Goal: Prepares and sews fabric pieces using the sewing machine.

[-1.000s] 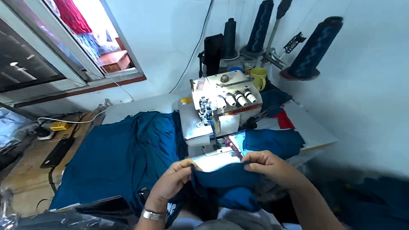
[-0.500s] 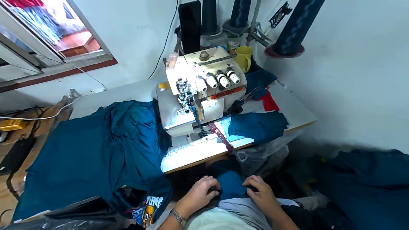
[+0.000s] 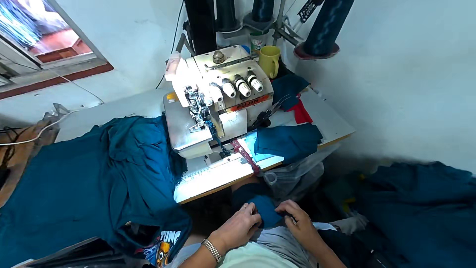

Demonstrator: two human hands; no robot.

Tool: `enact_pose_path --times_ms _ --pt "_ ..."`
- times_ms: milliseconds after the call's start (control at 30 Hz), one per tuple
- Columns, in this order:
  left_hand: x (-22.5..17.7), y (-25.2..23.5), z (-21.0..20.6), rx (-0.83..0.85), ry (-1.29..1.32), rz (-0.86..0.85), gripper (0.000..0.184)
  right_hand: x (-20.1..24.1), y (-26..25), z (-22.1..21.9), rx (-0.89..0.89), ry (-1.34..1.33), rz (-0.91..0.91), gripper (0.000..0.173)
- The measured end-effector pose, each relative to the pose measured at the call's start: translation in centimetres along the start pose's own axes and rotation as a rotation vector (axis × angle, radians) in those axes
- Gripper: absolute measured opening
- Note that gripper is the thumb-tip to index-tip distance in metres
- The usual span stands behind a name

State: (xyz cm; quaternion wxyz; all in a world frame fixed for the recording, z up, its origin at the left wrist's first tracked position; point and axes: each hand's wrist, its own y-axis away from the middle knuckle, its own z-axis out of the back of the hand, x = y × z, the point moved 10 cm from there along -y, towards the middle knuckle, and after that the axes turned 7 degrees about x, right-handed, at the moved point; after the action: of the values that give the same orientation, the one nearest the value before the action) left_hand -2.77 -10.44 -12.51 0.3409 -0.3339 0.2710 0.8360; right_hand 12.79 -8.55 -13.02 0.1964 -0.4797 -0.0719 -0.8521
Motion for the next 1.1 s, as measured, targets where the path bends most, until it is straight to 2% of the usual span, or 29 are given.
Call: enact_pose_path --times_ms 100,200,267,367,533,667,767,967,1100 --pt "0.9 0.0 0.2 0.015 0.153 -0.033 0.014 1.4 -0.1 -0.6 0.035 -0.071 0.136 0.032" --pt "2.3 0.2 0.8 0.017 0.368 -0.123 0.015 1.7 -0.2 -2.1 0.125 -0.116 0.175 0.026" --pt "3.1 0.2 1.4 0.012 0.437 -0.125 0.016 1.4 -0.4 -2.7 0.160 -0.126 0.140 0.025" --pt "4.4 0.2 1.9 -0.009 0.520 -0.040 0.019 0.7 -1.0 -3.0 0.182 -0.144 0.063 0.027" --pt "4.7 -0.4 2.3 -0.040 0.562 0.013 0.014 0.6 -2.5 -3.7 0.268 -0.137 -0.030 0.035" --pt "3.7 -0.3 2.7 -0.115 0.414 0.049 0.022 1.0 -3.1 -4.8 0.362 -0.073 -0.141 0.030" --pt "2.2 -0.6 2.3 -0.138 0.241 0.095 0.025 0.4 -2.8 -5.0 0.337 -0.048 -0.203 0.028" --pt "2.1 0.9 2.5 -0.108 0.125 0.049 0.021 0.4 -2.6 -4.7 0.288 -0.078 -0.098 0.027" --pt "2.8 2.3 2.8 -0.139 -0.055 0.145 0.020 0.3 -2.8 -4.8 0.293 -0.087 -0.081 0.028"
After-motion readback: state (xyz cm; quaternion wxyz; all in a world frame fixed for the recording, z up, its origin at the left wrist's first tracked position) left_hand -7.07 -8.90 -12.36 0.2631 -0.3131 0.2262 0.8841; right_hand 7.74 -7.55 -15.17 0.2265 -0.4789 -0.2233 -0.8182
